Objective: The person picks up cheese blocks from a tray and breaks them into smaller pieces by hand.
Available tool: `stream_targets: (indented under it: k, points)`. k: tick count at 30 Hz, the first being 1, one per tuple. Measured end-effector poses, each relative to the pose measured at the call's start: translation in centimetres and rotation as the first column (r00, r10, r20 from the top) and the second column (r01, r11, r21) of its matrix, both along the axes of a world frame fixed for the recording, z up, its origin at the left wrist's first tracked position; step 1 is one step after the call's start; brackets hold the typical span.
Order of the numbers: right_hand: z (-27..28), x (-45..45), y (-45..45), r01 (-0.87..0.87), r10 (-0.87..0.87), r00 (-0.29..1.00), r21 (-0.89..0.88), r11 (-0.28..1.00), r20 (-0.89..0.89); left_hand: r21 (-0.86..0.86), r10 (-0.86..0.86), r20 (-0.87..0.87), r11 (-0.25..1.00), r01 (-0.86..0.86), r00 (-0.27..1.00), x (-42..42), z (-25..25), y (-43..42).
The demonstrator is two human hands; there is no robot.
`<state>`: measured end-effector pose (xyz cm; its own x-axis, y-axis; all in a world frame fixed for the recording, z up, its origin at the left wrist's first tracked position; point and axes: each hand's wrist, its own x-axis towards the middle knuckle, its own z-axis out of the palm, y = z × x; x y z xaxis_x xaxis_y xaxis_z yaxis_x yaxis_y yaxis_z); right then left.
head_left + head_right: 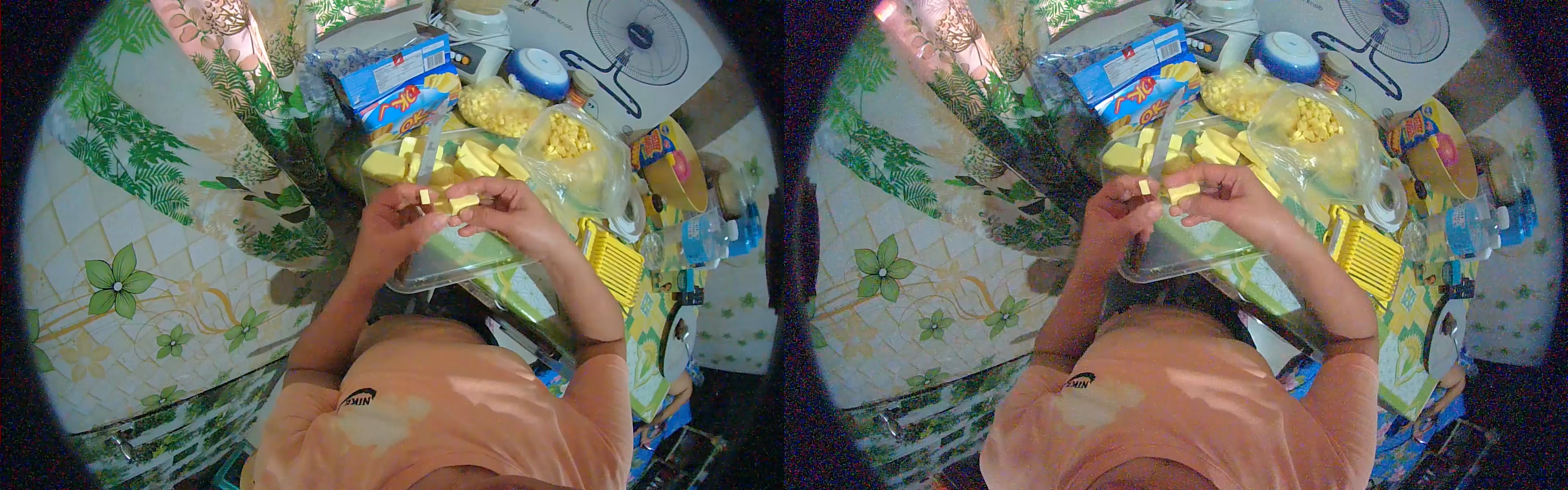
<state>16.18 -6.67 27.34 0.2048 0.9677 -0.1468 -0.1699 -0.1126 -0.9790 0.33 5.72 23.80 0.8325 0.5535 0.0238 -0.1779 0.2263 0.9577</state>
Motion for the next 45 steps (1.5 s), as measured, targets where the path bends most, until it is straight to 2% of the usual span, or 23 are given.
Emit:
stream_targets:
  k: [3, 7, 12, 16, 18, 24, 27, 28, 31, 34, 36, 39, 45]
  points:
    - [0.1, -0.3, -0.2, 0.020, -0.018, 0.987, -0.012, 1.000, 0.162, 0.034, -0.004, 0.047, 0.999, 0.002, 0.999, 0.3, 0.1, -0.5]
    - [0.2, -0.5, -0.2, 0.036, -0.038, 0.997, 0.036, 0.999, 0.071, 0.083, -0.015, 0.054, 0.997, 0.011, 0.998, 0.4, -0.1, -0.3]
    - [0.1, -0.2, -0.3, 0.031, -0.031, 1.000, 0.005, 1.000, -0.006, -0.028, -0.013, 0.063, 0.999, 0.015, 0.998, 0.1, 0.3, -0.4]
    - [0.1, -0.4, -0.2, 0.041, -0.035, 0.993, 0.053, 0.998, -0.116, -0.090, -0.052, 0.056, 0.994, 0.057, 0.997, -0.1, 0.0, 0.0]
    - [0.9, -0.9, -0.1, 0.071, -0.065, 0.970, 0.018, 0.997, -0.235, -0.057, -0.037, 0.032, 0.998, 0.039, 0.999, -0.1, 0.1, -0.1]
    - [-0.9, -1.0, 0.0, 0.042, -0.034, 0.994, 0.081, 0.996, -0.104, 0.178, 0.047, 0.057, 0.982, -0.057, 0.997, 0.2, -0.6, -1.3]
    - [-1.3, -0.9, 0.0, 0.034, -0.022, 0.995, 0.124, 0.992, -0.098, 0.236, 0.033, 0.073, 0.970, -0.049, 0.997, 0.2, -0.1, -1.6]
    - [-1.2, -0.9, 0.0, 0.051, -0.034, 0.988, 0.112, 0.992, -0.150, 0.248, 0.025, 0.080, 0.968, -0.044, 0.997, 0.1, 0.1, -1.7]
    - [-0.6, -0.8, -0.1, 0.079, -0.053, 0.954, 0.079, 0.994, -0.297, 0.078, 0.004, 0.123, 0.997, -0.014, 0.992, -0.2, 0.0, -1.6]
    - [-0.2, -0.5, -0.3, 0.055, -0.029, 0.910, 0.052, 0.997, -0.414, 0.013, 0.025, 0.029, 1.000, -0.025, 0.999, -0.5, 0.9, -1.2]
    - [-0.1, -0.4, -0.4, 0.026, -0.008, 0.884, 0.033, 0.999, -0.467, 0.028, 0.055, 0.011, 0.998, -0.056, 0.998, -0.6, 0.6, -1.0]
    - [-0.2, -0.5, -0.3, 0.005, 0.017, 0.870, 0.044, 0.999, -0.493, 0.039, 0.070, -0.004, 0.997, -0.070, 0.998, -0.6, 0.8, -1.0]
    - [-0.3, -0.8, -0.3, 0.054, -0.018, 0.938, 0.096, 0.994, -0.346, 0.060, 0.068, 0.010, 0.996, -0.068, 0.998, -0.7, 0.8, -1.2]
